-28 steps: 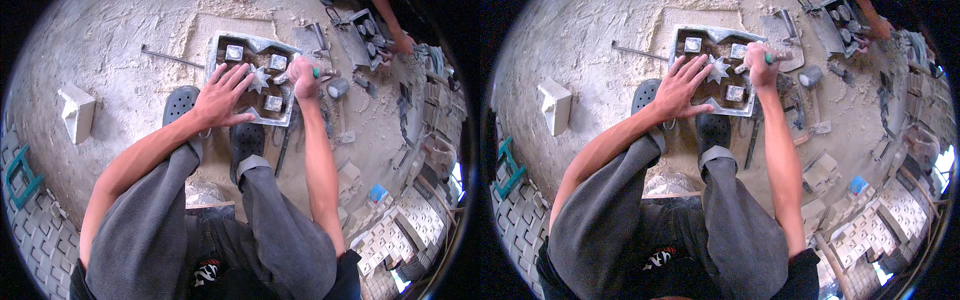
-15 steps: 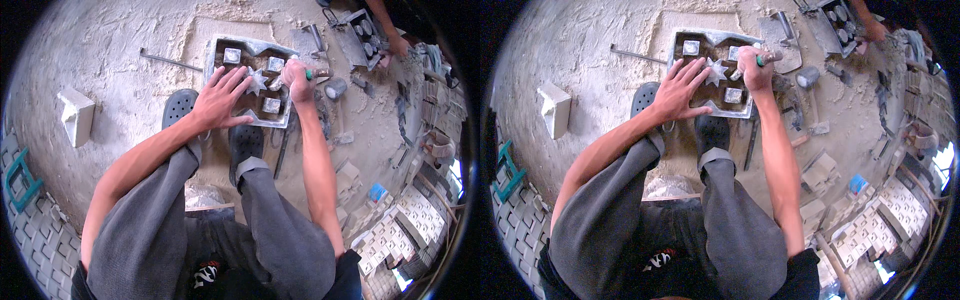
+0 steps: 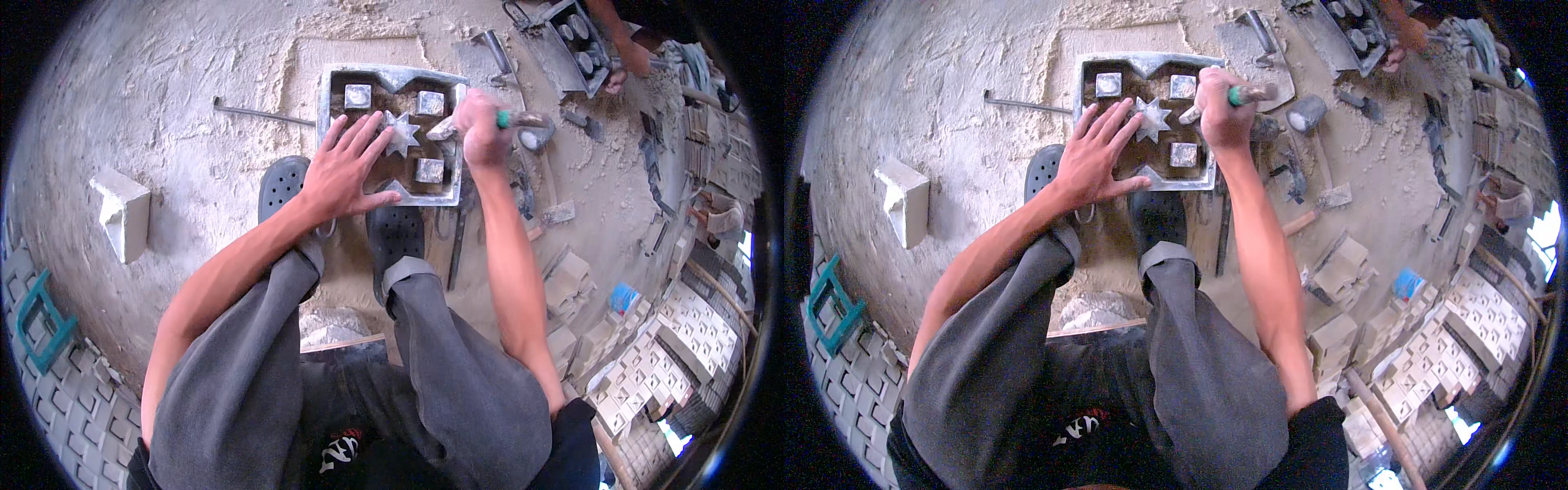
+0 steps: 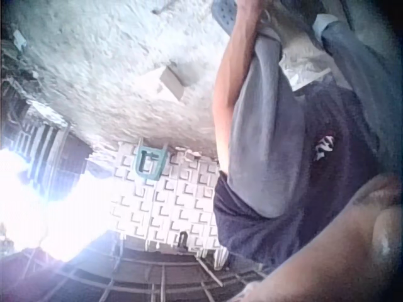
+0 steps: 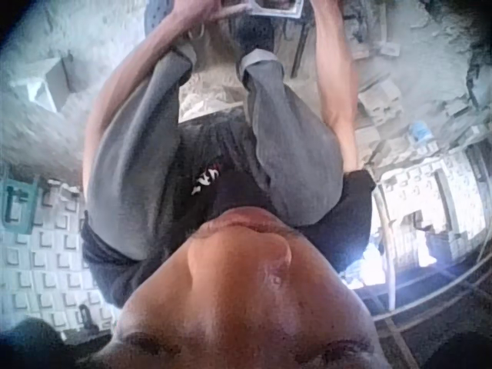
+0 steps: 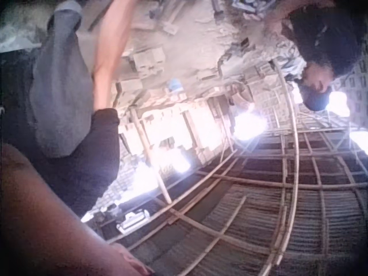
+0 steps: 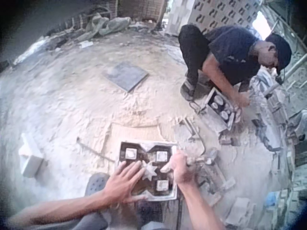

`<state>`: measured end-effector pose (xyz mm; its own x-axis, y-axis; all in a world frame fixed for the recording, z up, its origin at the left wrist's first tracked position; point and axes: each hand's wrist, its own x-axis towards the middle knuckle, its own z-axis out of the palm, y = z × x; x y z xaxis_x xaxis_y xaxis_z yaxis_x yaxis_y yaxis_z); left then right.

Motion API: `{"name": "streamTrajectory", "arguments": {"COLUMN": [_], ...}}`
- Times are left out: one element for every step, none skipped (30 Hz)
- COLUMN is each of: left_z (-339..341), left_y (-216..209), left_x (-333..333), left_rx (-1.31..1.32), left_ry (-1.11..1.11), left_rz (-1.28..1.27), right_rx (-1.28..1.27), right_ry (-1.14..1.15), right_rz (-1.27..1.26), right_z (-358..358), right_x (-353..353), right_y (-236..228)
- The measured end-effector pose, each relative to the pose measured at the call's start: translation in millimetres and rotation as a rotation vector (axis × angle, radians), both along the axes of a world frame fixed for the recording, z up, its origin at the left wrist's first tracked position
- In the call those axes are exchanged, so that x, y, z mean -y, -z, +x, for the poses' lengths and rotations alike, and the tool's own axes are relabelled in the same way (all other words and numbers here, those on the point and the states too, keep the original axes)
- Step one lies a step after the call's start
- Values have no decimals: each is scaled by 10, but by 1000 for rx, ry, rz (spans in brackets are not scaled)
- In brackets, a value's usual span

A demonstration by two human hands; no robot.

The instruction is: The person uses a metal scraping tool to clean out dust and stone residue from a star-shaped decorative mold while holding the frame steady.

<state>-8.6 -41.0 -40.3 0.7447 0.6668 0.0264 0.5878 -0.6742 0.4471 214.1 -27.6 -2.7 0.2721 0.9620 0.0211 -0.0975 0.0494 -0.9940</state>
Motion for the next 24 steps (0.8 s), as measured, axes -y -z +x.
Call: {"name": "streamTrajectory", "arguments": {"left_z": [3,26,39,43,78,66,78,43,42,39,36,27,12,35,60,135,79,40,17,15,19,12,18,21], "left_y": [7,1,-4,-9,-7,-22,-37,-14,-10,-12,-11,-7,3,-12,-21,-30,-13,-5,3,28,25,22,13,7], "left_x": [4,17,17,10,17,-5,-23,15,4,-13,-8,-2,6,6,9,20,21,18,9,33,23,12,11,9], "left_rx": [0,6,5,3,12,-5,-2,-7,-11,-10,-13,-16,-22,-17,-10,15,7,1,0,3,3,4,2,-1], "left_ry": [0,7,9,12,21,14,12,19,14,16,18,19,13,15,18,33,27,22,13,13,5,1,2,3], "left_rz": [-1,-4,-12,-19,-28,-36,-24,-30,-25,-17,-15,-13,-14,-11,-8,-8,-6,-2,1,-9,-10,-8,-12,-17], "right_rx": [14,35,56,119,159,112,64,118,75,32,-13,-107,-81,-44,-5,24,2,-18,-36,-61,-83,-104,-120,-203], "right_ry": [-6,-6,-6,41,-5,-26,-48,-22,2,24,45,9,47,93,138,93,73,52,32,151,157,163,173,95], "right_rz": [56,112,167,89,49,-41,-131,-102,-71,-40,-16,-42,8,63,118,70,24,-20,-64,-129,-87,-47,-10,42], "right_z": [20,70,116,60,44,22,25,-4,9,37,70,108,41,-28,-41,112,77,44,8,-35,-34,-5,52,91], "right_x": [-2,17,40,69,94,36,-25,-93,-124,-120,-78,-32,-22,23,87,150,97,23,-54,-82,-116,-119,-84,-47], "right_y": [33,62,99,188,374,349,310,263,190,105,57,30,113,233,384,593,572,479,386,308,234,149,80,36]}}
